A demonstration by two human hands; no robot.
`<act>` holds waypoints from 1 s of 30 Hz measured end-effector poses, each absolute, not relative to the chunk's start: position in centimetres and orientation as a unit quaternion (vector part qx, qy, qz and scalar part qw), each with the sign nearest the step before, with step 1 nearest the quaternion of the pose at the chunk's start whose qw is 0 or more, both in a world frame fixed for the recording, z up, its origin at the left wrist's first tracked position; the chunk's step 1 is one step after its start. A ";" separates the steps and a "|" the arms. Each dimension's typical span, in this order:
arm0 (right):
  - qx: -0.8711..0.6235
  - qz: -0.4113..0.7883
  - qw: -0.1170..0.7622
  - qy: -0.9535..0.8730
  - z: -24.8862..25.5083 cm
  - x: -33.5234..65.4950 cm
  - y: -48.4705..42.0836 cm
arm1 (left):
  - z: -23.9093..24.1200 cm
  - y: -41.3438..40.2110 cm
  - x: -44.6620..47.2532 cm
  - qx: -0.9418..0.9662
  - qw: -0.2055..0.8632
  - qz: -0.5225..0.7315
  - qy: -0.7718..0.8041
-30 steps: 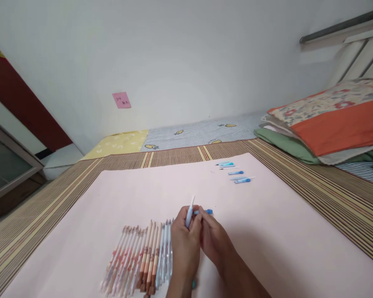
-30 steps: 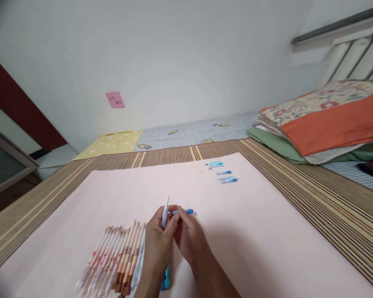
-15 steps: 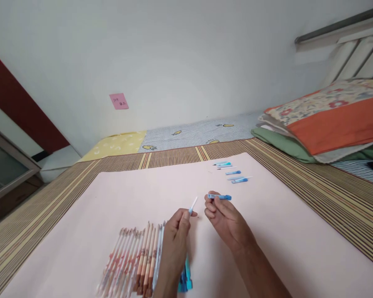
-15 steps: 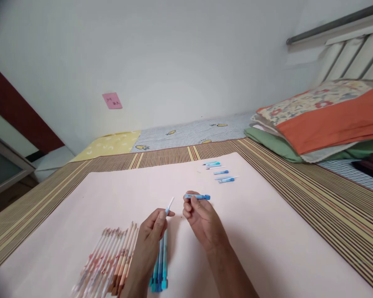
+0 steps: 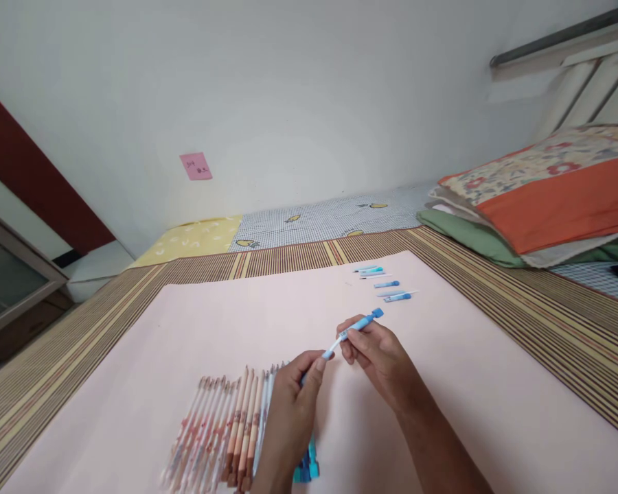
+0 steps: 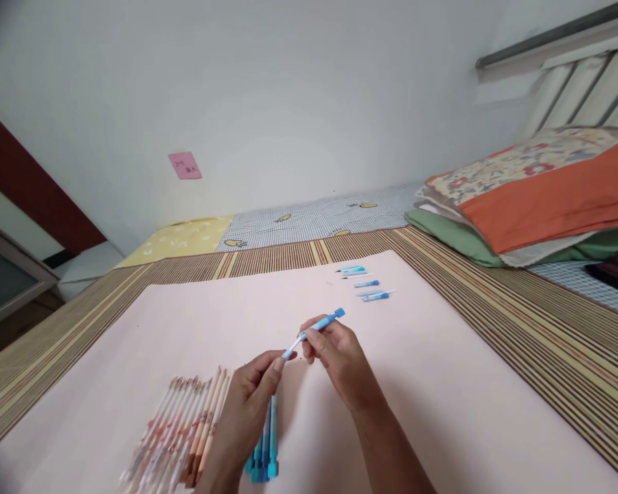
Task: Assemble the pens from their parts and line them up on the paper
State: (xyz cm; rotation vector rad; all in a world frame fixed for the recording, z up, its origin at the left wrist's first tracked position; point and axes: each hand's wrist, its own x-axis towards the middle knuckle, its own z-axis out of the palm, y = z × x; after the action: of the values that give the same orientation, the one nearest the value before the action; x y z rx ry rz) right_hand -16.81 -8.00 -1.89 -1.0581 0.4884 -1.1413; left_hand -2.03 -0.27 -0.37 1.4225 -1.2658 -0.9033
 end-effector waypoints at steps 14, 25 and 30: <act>-0.512 -0.457 0.695 0.214 -2.9 -16.3 -8.0 | -0.5 0.2 -3.2 0.492 0.532 -0.538 -0.431; -0.595 -0.409 0.655 0.222 -1.1 -17.6 -7.8 | -0.2 0.1 -3.0 0.363 0.550 -0.634 -0.405; -0.612 -0.411 0.632 0.239 -1.2 -17.2 -7.9 | -0.8 -0.1 -3.3 0.423 0.573 -0.559 -0.425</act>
State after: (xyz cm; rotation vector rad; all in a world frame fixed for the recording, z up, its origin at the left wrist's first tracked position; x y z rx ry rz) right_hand -17.17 -7.85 -1.22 -1.3994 0.5465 -0.9409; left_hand -3.33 -0.05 -0.80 0.9927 -0.9956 -1.3099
